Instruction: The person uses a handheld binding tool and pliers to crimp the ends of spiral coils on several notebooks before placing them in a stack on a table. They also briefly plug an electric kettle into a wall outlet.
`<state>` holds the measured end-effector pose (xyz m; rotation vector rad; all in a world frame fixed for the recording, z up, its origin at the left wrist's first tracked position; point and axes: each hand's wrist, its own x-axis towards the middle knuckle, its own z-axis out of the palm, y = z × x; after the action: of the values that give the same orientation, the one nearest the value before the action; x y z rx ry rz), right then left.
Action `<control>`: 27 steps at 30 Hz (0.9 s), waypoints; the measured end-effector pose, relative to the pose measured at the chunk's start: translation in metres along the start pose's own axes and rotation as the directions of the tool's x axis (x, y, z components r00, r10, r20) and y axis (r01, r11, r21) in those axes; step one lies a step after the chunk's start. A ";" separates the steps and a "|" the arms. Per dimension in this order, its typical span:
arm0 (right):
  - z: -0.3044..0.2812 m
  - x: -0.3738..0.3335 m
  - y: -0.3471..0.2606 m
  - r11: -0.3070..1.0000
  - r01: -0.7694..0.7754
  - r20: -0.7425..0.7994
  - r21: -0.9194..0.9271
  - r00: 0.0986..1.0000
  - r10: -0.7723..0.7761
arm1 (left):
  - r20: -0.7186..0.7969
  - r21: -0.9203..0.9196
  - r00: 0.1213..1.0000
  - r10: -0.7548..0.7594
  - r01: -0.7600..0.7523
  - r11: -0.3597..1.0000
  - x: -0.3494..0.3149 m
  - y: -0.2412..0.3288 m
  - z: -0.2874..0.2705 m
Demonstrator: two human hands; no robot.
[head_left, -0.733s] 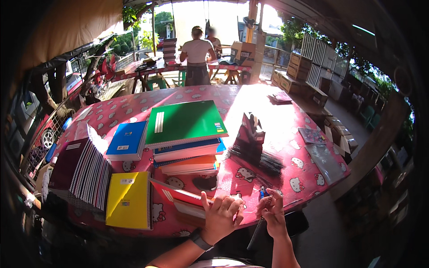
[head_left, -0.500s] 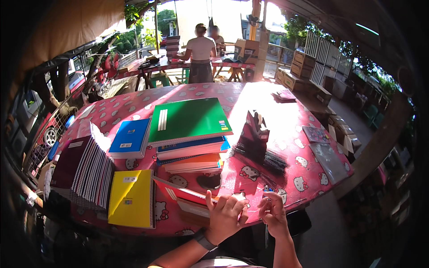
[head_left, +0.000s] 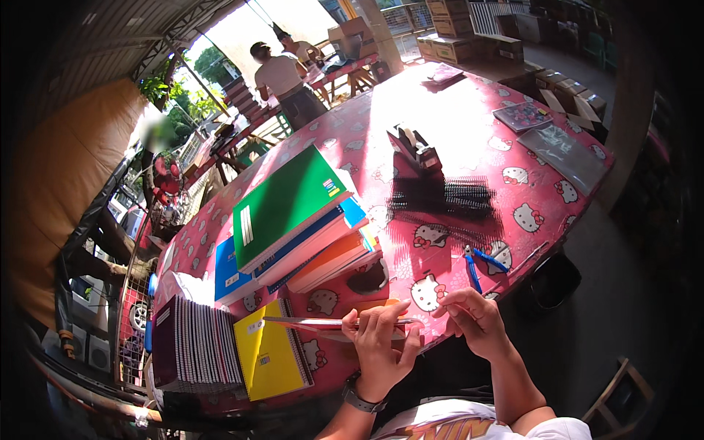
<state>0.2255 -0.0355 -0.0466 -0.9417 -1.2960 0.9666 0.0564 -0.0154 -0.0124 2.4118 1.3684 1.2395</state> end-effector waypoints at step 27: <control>0.005 0.049 -0.016 0.984 -0.001 0.278 -0.177 0.959 0.051 | -0.127 -0.185 0.981 0.148 -0.170 0.968 0.007 -0.031 0.000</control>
<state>0.2230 0.0060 -0.0148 -0.9823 -1.6342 1.0476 0.0377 0.0086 -0.0220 2.3855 1.0373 1.4918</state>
